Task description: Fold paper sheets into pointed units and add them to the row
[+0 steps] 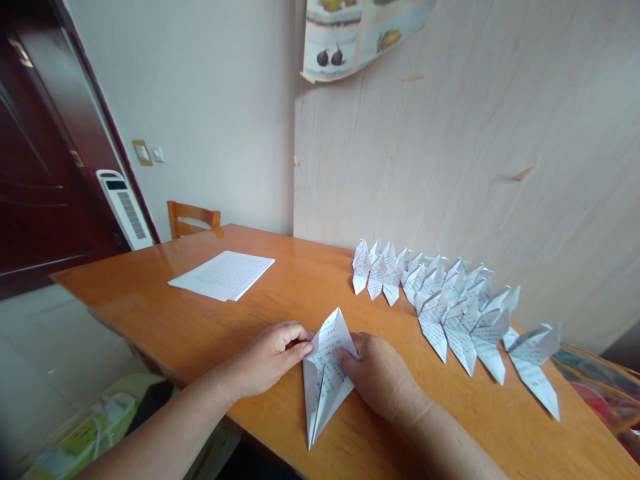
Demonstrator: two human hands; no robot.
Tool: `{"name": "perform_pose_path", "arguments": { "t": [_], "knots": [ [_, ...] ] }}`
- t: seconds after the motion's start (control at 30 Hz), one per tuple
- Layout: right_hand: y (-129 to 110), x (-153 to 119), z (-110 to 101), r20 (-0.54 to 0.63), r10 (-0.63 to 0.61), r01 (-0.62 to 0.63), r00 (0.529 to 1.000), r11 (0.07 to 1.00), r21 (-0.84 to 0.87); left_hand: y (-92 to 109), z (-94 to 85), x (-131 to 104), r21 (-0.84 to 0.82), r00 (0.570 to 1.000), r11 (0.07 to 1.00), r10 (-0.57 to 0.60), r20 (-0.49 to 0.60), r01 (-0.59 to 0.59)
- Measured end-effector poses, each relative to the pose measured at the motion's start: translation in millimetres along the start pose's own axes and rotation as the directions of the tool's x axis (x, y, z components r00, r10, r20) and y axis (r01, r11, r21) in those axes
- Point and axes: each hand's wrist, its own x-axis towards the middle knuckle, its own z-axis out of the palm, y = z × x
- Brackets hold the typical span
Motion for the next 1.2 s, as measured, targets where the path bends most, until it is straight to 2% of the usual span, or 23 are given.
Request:
{"name": "perform_pose_path", "arguments": {
  "t": [0.4,0.67,0.83,1.03,1.2],
  "knots": [
    [-0.1,0.6,0.4,0.030,0.002,-0.001,1.000,1.000,-0.022,-2.4,9.1,2.9,0.125,0.996,0.991,0.061,-0.071,-0.051],
    [-1.8,-0.4,-0.7,0.024,-0.027,0.028,0.999,0.999,-0.016,2.8,10.5,3.1,0.212,0.997,0.976,0.061,-0.052,-0.048],
    [-7.2,1.7,-3.8,-0.100,-0.112,0.102,0.989,0.989,-0.105,3.5,11.9,2.0,0.255,0.994,0.964,0.087,-0.058,-0.069],
    [-19.2,6.2,-3.1,-0.293,-0.210,0.212,0.933,0.977,-0.027,6.2,12.0,0.5,0.247,0.994,0.966,0.092,-0.060,-0.075],
    [-18.6,10.8,0.4,-0.264,-0.222,0.251,0.939,0.965,0.081,6.3,12.1,0.4,0.251,0.993,0.964,0.106,-0.055,-0.089]
  ]
}}
